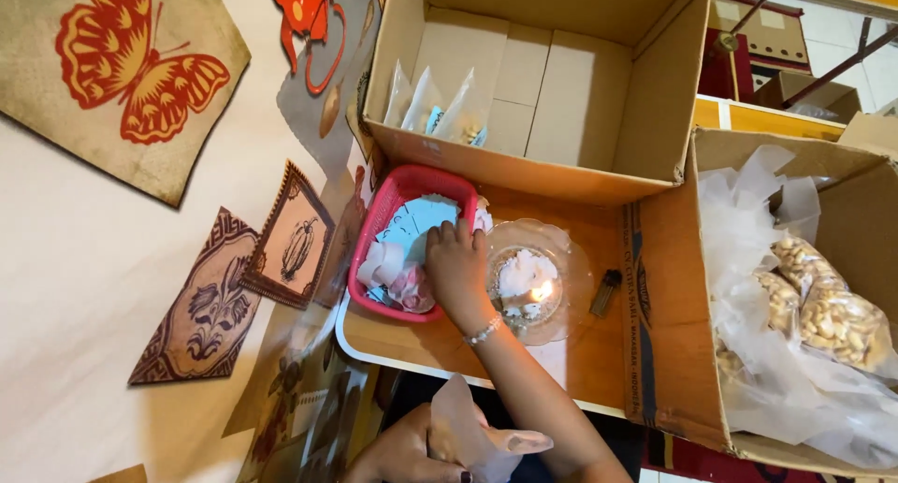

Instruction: Sealing small plastic bags containing snacks by carefully melting the edges over a candle flame.

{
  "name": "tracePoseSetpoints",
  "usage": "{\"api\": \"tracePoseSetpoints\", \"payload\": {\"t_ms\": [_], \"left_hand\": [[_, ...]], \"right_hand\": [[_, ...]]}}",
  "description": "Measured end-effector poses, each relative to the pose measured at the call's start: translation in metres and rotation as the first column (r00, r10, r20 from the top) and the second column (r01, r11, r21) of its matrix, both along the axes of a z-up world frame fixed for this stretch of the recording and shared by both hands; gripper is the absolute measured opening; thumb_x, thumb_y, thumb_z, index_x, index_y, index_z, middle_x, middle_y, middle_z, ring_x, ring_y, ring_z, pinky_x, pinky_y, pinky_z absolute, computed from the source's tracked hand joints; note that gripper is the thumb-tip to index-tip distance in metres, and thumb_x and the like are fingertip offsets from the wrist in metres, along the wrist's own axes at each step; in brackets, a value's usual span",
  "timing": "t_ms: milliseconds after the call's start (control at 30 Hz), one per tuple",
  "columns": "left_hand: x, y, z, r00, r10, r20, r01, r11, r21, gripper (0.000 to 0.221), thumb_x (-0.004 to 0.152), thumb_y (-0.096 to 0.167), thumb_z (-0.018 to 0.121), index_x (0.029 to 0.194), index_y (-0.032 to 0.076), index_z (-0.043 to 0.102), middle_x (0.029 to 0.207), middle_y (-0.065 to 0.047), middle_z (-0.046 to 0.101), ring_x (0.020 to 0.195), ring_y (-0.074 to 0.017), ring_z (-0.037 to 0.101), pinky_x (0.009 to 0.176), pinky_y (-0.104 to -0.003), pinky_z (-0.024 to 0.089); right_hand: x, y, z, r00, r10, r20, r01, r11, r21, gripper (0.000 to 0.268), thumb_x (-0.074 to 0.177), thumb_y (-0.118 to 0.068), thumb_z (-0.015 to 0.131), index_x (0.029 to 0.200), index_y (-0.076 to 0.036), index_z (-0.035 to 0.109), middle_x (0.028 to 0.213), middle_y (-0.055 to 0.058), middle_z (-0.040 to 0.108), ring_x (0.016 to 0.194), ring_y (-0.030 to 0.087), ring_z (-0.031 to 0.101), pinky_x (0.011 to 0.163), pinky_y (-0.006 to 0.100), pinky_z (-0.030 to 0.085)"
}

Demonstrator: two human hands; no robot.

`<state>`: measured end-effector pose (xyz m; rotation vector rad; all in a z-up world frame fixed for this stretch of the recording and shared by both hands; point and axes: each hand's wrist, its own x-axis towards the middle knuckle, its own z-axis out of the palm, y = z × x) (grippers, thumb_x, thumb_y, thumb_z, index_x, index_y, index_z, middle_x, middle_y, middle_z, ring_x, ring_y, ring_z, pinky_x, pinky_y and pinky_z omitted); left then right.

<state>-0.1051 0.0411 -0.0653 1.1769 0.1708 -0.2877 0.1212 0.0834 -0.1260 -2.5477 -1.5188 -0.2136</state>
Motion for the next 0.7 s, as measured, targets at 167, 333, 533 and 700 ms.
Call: {"api": "tracePoseSetpoints", "payload": {"t_ms": [167, 333, 533, 700], "left_hand": [[-0.001, -0.001, 0.010, 0.998, 0.040, -0.039, -0.041, 0.999, -0.011, 0.071, 0.075, 0.052, 0.080, 0.128, 0.011, 0.059, 0.118, -0.007, 0.065, 0.105, -0.0134, 0.063, 0.088, -0.027, 0.047], [0.002, -0.001, 0.010, 0.993, 0.025, -0.118, -0.032, 0.997, -0.063, 0.069, 0.071, 0.044, 0.082, 0.128, 0.011, 0.060, 0.111, -0.004, 0.066, 0.101, -0.0115, 0.063, 0.088, -0.027, 0.046], [0.004, -0.004, 0.001, 0.997, 0.025, -0.075, -0.026, 0.999, -0.023, 0.071, 0.073, 0.051, 0.083, 0.128, 0.012, 0.061, 0.114, -0.003, 0.068, 0.105, -0.0118, 0.064, 0.090, -0.029, 0.047], [0.007, -0.005, 0.006, 0.993, -0.006, -0.117, -0.003, 0.997, -0.072, 0.063, 0.073, 0.035, 0.079, 0.129, 0.011, 0.061, 0.112, -0.004, 0.066, 0.102, -0.0113, 0.065, 0.089, -0.027, 0.047]], "right_hand": [[-0.005, 0.006, -0.019, 0.990, -0.040, -0.138, 0.026, 0.994, -0.104, 0.045, 0.070, -0.004, 0.072, 0.114, -0.008, 0.065, 0.110, 0.015, 0.067, 0.111, 0.037, 0.060, 0.097, 0.061, 0.037], [-0.004, -0.004, 0.010, 0.942, -0.063, -0.329, 0.014, 0.988, -0.151, 0.041, 0.063, -0.019, 0.087, 0.098, -0.009, 0.067, 0.093, 0.009, 0.071, 0.102, 0.034, 0.062, 0.096, 0.052, 0.030], [-0.006, -0.011, 0.005, 0.929, -0.062, -0.364, 0.078, 0.997, 0.028, 0.025, 0.100, -0.020, 0.048, 0.081, -0.008, 0.059, 0.074, 0.011, 0.066, 0.079, 0.034, 0.060, 0.094, 0.051, 0.031], [-0.008, -0.019, 0.001, 0.929, -0.014, -0.369, 0.141, 0.937, 0.319, 0.023, 0.080, 0.005, 0.057, 0.092, -0.015, 0.054, 0.063, 0.003, 0.056, 0.075, 0.029, 0.058, 0.088, 0.049, 0.027]]}}
